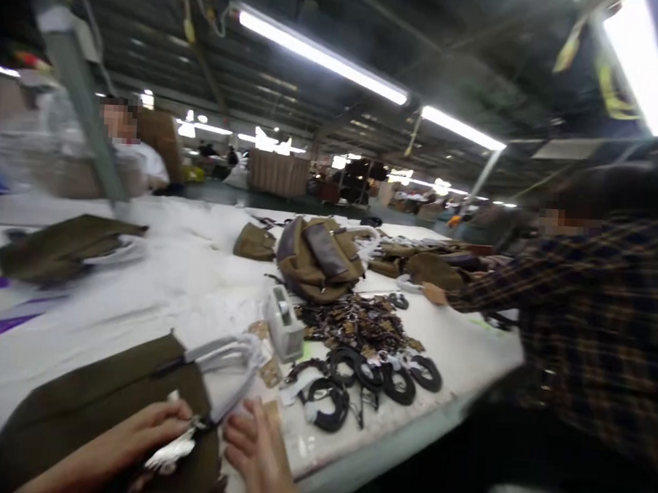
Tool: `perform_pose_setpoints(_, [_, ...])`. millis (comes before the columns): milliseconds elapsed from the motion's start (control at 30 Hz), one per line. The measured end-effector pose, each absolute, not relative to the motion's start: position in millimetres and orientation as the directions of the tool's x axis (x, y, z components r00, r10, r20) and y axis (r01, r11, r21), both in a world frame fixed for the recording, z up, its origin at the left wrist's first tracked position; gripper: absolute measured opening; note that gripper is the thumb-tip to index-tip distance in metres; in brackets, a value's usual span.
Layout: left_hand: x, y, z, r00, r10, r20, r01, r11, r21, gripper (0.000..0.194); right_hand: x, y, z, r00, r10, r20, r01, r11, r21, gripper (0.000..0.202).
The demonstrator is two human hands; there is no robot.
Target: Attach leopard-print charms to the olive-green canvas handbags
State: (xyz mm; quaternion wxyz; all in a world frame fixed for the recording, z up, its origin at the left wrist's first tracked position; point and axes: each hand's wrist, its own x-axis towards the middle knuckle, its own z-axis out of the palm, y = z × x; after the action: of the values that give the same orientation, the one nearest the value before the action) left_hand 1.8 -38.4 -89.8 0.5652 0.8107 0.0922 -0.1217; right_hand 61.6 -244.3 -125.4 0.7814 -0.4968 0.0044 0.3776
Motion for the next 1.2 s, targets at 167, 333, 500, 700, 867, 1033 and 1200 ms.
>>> perform_pose_setpoints(167, [-21.4,-37.9,-81.4,0.907,0.036,-0.419,0.421,-0.041,0.906,0.045,32.3,-259.2,-135.9,0.703,0.703,-0.104,-0.272,0.131,-0.953,0.094])
perform_pose_setpoints(333, [-22.3,-39.7,-68.7,0.889,0.039,-0.456,0.455,0.028,0.890,0.046,43.3,-226.1,-126.1,0.748,0.663,0.005,0.010,-0.003,-1.000,0.064])
perform_pose_setpoints(500, [-24.2,-17.7,-71.8,0.892,0.145,-0.427,0.427,0.032,0.904,0.045,90.9,-166.5,-120.0,0.683,0.714,0.154,0.191,0.029,-0.981,0.048])
perform_pose_setpoints(700, [-23.8,-2.4,-80.8,0.843,0.259,-0.470,0.471,0.066,0.880,0.042,109.6,-133.3,-134.0,0.641,0.753,0.149,0.207,0.017,-0.978,0.044])
perform_pose_setpoints(867, [-24.6,-11.3,-67.9,0.847,0.246,-0.471,0.424,0.222,0.878,0.031,106.8,-138.5,-142.8,0.631,0.759,0.158,0.216,0.023,-0.976,0.044])
perform_pose_setpoints(1033, [-24.8,-7.1,-63.5,0.852,0.213,-0.479,0.453,0.159,0.877,0.026,109.1,-136.3,-138.9,0.634,0.751,0.182,0.275,0.001,-0.961,0.044])
perform_pose_setpoints(1200, [-29.9,-2.5,-63.2,0.866,0.217,-0.450,0.481,-0.117,0.869,0.032,101.3,-162.1,-119.8,0.662,0.706,0.252,0.400,-0.049,-0.915,0.051])
